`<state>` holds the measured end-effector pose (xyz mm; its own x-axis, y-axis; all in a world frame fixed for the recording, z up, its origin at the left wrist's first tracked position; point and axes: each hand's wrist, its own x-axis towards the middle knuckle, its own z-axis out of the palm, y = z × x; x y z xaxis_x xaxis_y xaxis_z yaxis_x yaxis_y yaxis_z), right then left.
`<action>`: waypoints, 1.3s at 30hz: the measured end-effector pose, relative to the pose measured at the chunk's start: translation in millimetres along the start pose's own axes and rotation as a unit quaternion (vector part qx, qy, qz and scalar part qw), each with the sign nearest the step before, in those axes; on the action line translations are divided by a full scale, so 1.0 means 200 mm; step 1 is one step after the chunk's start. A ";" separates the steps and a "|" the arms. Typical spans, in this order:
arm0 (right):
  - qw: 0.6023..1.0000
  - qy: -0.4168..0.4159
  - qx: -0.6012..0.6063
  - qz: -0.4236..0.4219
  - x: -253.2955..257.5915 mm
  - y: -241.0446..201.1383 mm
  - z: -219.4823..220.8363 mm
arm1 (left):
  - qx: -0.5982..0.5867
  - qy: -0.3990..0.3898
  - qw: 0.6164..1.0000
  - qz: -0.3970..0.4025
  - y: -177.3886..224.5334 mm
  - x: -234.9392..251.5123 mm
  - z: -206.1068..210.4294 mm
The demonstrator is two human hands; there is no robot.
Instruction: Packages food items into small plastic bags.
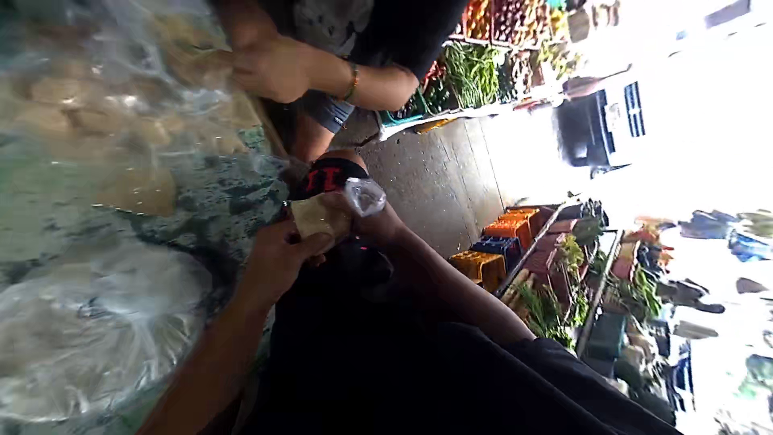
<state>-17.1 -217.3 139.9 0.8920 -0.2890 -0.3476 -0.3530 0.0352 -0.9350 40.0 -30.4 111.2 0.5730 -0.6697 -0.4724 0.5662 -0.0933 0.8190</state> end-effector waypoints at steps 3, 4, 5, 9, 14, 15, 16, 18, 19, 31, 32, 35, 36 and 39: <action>1.000 0.002 0.003 0.022 0.01 -0.03 0.05 | -0.040 0.009 0.999 -0.024 0.01 0.01 -0.03; 1.000 -0.011 -0.006 0.021 0.02 -0.04 0.06 | -0.032 0.022 0.999 -0.030 0.02 0.01 -0.04; 0.999 -0.032 -0.029 0.017 0.03 -0.05 0.06 | -0.013 0.042 0.999 -0.032 0.02 0.02 -0.05; 0.987 -0.125 -0.088 0.050 0.07 -0.10 0.08 | 0.027 0.108 0.994 0.021 0.08 0.01 -0.11; 0.988 -0.133 -0.073 0.022 0.06 -0.11 0.16 | -0.027 0.132 0.984 0.112 0.07 0.03 -0.25; 0.988 -0.131 -0.080 0.021 0.06 -0.14 0.17 | -0.049 0.141 0.981 0.125 0.06 0.04 -0.26; 0.988 -0.127 -0.082 0.014 0.06 -0.16 0.18 | -0.069 0.143 0.977 0.141 0.06 0.04 -0.26; 0.991 -0.095 -0.084 -0.030 0.06 -0.18 0.16 | -0.086 0.121 0.975 0.164 0.06 0.03 -0.26; 0.992 -0.060 -0.090 -0.060 0.05 -0.19 0.15 | -0.088 0.104 0.977 0.165 0.05 0.03 -0.25; 0.936 -0.035 -0.314 -0.155 -0.09 -0.37 0.18 | 0.310 0.038 0.903 0.295 0.14 0.06 -0.16; 0.936 -0.047 -0.309 -0.159 -0.10 -0.39 0.18 | 0.302 0.008 0.900 0.315 0.15 0.05 -0.13; 0.937 -0.106 -0.292 -0.159 -0.15 -0.51 0.16 | 0.347 -0.046 0.887 0.301 0.18 0.00 -0.09; 0.939 -0.120 -0.276 -0.165 -0.16 -0.55 0.15 | 0.376 -0.048 0.875 0.303 0.17 0.00 -0.09; 0.956 -0.117 -0.199 -0.178 -0.22 -0.59 0.07 | 0.412 -0.037 0.861 0.296 0.12 0.00 -0.08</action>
<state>-11.1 -194.7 264.7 0.9980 0.0086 -0.0618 -0.0530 -0.4067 -0.9120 63.8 -20.5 126.0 0.5602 -0.8219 0.1033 -0.4417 -0.1908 0.8766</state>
